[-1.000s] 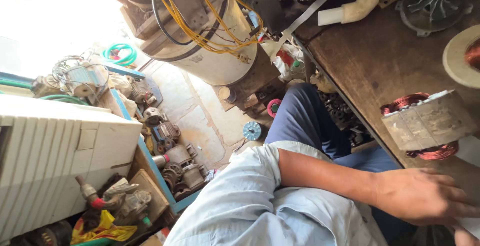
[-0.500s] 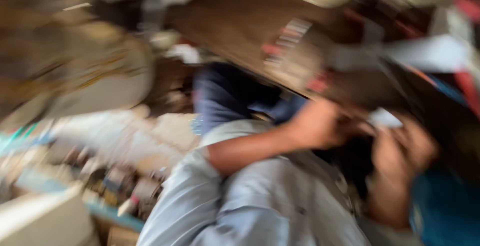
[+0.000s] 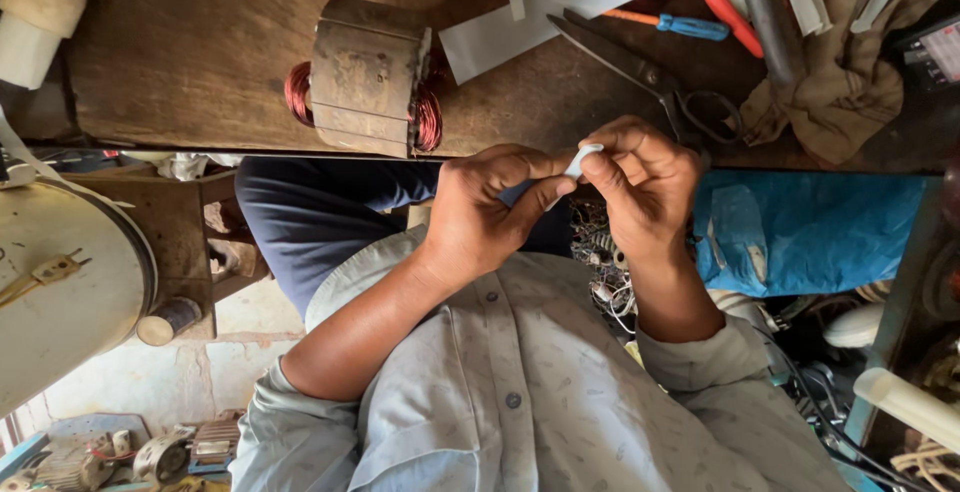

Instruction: The person inserts white insulating paper into the slots of a motor stator, then cuts a strip of paper with shears and places it into the stator. The person also briefly handles a smartphone.

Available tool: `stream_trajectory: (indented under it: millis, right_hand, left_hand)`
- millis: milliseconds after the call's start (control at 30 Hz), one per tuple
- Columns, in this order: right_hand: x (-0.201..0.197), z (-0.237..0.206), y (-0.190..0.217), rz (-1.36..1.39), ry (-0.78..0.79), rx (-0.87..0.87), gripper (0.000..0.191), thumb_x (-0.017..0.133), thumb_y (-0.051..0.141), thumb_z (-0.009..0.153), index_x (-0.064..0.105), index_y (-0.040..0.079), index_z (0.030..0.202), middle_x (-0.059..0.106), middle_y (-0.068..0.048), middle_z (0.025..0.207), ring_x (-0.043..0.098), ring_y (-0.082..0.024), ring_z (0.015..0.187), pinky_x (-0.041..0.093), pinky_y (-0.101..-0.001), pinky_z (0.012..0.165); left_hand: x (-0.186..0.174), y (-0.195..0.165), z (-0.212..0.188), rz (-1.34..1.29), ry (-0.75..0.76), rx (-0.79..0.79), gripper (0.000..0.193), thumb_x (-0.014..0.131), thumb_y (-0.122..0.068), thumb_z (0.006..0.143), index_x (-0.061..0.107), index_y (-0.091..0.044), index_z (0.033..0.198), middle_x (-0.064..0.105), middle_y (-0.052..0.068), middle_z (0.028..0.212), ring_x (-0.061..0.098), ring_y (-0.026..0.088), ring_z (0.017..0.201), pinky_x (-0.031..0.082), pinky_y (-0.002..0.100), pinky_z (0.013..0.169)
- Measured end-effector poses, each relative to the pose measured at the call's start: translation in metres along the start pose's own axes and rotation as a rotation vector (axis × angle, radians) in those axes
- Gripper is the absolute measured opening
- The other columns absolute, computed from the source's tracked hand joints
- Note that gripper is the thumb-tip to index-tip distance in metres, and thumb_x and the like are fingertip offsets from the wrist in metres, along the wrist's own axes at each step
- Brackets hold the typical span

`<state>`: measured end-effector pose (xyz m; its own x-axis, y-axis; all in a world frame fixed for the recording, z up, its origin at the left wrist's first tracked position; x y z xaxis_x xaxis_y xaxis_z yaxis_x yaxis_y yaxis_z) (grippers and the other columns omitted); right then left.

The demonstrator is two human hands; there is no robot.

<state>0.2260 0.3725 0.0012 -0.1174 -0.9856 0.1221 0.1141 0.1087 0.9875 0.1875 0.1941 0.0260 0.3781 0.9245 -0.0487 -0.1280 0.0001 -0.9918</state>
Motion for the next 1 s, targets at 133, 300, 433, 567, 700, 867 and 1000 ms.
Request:
stream_trajectory:
  millis: [133,300,433,567,700,867,1000]
  right_hand:
    - [-0.001,-0.002,0.001,0.005,0.001,-0.005,0.011,0.073,0.002,0.102,0.068,-0.003,0.109,0.068,-0.007,0.105,0.067,-0.011,0.089,0.054,-0.0237,0.084]
    - [0.000,-0.004,0.004,-0.029,0.010,-0.008,0.010,0.073,0.000,0.103,0.068,-0.005,0.110,0.068,-0.008,0.102,0.066,-0.011,0.089,0.053,-0.0229,0.084]
    - [-0.001,-0.007,0.004,-0.035,0.009,-0.007,0.009,0.073,-0.002,0.102,0.068,-0.005,0.109,0.067,-0.008,0.106,0.067,-0.011,0.090,0.054,-0.0231,0.084]
    - [-0.003,-0.008,0.004,-0.031,0.013,0.030,0.006,0.073,-0.004,0.104,0.070,-0.007,0.107,0.067,-0.009,0.097,0.065,-0.009,0.080,0.053,-0.0215,0.073]
    - [0.000,0.002,0.031,-0.420,0.112,-0.221,0.012,0.072,-0.003,0.098,0.072,0.000,0.109,0.068,-0.010,0.108,0.069,-0.018,0.088,0.057,-0.0284,0.078]
    - [0.012,0.000,0.064,-1.113,0.387,-0.962,0.023,0.078,0.003,0.085,0.083,0.010,0.106,0.073,-0.004,0.102,0.067,-0.022,0.081,0.050,-0.0394,0.079]
    - [0.006,-0.001,0.056,-1.197,0.325,-0.882,0.013,0.080,0.009,0.089,0.080,0.012,0.102,0.072,-0.001,0.099,0.065,-0.019,0.082,0.046,-0.0387,0.082]
  left_hand:
    - [0.002,0.002,-0.002,-0.023,0.005,-0.023,0.016,0.082,-0.008,0.091,0.077,-0.004,0.106,0.078,0.007,0.097,0.076,0.014,0.082,0.061,0.026,0.073]
    - [0.000,-0.001,-0.002,-0.024,0.007,-0.018,0.015,0.082,-0.008,0.091,0.077,-0.004,0.104,0.078,0.007,0.096,0.076,0.014,0.083,0.061,0.026,0.074]
    - [0.001,-0.001,-0.003,-0.014,0.014,-0.018,0.015,0.082,-0.007,0.091,0.077,-0.004,0.104,0.078,0.008,0.098,0.077,0.014,0.085,0.061,0.026,0.075]
    - [0.003,0.008,-0.007,-0.055,0.049,-0.092,0.014,0.082,-0.008,0.090,0.078,-0.005,0.103,0.078,0.007,0.095,0.076,0.012,0.082,0.061,0.025,0.073]
    - [0.007,0.031,-0.011,-0.323,0.143,-0.238,0.018,0.078,-0.006,0.094,0.078,0.000,0.111,0.079,0.006,0.099,0.071,0.008,0.088,0.059,0.024,0.080]
    - [0.025,0.069,-0.022,-0.742,0.244,-0.525,0.024,0.079,-0.007,0.091,0.076,0.004,0.112,0.079,0.008,0.099,0.072,0.009,0.086,0.060,0.024,0.080]
    - [0.029,0.084,-0.027,-0.656,0.290,-0.648,0.025,0.079,-0.012,0.093,0.078,0.005,0.111,0.078,0.009,0.092,0.069,0.011,0.079,0.057,0.025,0.072]
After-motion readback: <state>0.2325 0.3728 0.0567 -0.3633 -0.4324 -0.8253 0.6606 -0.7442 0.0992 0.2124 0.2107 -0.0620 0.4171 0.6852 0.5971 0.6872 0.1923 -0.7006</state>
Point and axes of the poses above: each hand's wrist, its own z-axis towards the middle knuckle, its own x-axis out of the palm, y = z × x, the point moved 6 cm from there along z, towards the middle knuckle
